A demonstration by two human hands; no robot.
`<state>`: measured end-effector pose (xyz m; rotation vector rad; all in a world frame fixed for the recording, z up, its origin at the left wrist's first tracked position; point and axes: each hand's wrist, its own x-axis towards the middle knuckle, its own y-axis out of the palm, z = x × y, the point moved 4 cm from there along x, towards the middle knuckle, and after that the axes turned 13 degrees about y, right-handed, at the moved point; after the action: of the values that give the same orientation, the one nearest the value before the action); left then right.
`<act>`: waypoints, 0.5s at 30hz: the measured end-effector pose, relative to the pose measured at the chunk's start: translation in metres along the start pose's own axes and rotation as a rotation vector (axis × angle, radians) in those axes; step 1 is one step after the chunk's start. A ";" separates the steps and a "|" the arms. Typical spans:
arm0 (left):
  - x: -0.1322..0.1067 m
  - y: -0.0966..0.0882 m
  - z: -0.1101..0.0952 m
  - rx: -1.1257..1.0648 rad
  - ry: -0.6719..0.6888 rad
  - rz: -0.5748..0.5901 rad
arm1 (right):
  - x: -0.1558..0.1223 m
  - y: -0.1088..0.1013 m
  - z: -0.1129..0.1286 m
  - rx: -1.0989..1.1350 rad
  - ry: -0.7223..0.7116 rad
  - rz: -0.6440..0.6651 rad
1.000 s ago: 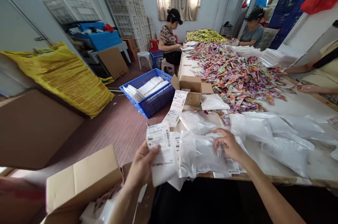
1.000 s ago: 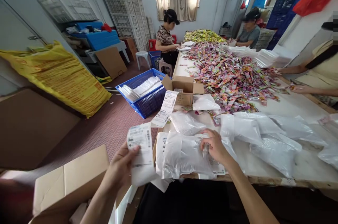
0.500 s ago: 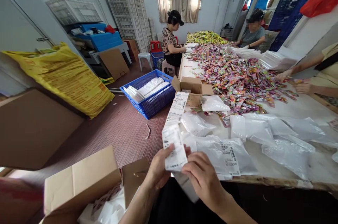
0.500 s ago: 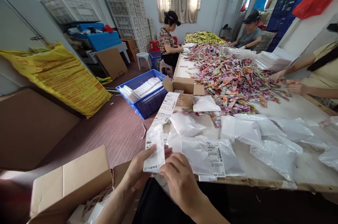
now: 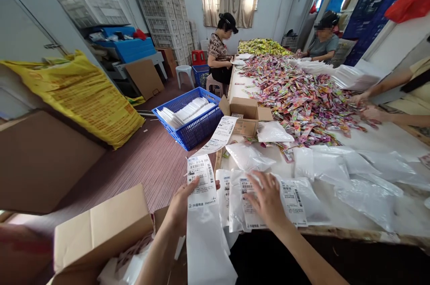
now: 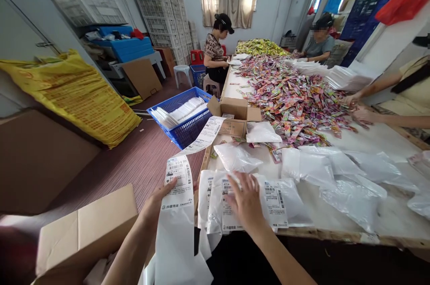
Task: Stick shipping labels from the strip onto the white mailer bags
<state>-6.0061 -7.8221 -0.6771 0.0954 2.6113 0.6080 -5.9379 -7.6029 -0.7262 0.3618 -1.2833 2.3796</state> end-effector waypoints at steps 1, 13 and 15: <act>-0.001 0.001 0.000 0.017 0.004 0.006 | -0.009 0.003 0.004 -0.023 -0.079 0.071; -0.022 0.039 0.063 0.146 -0.148 0.416 | 0.110 -0.006 -0.118 0.215 0.637 0.207; -0.023 0.044 0.065 0.152 -0.133 0.407 | 0.113 -0.005 -0.120 0.274 0.618 0.153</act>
<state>-5.9582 -7.7606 -0.7005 0.7030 2.5164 0.5134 -6.0393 -7.4733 -0.7414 -0.3903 -0.7234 2.5015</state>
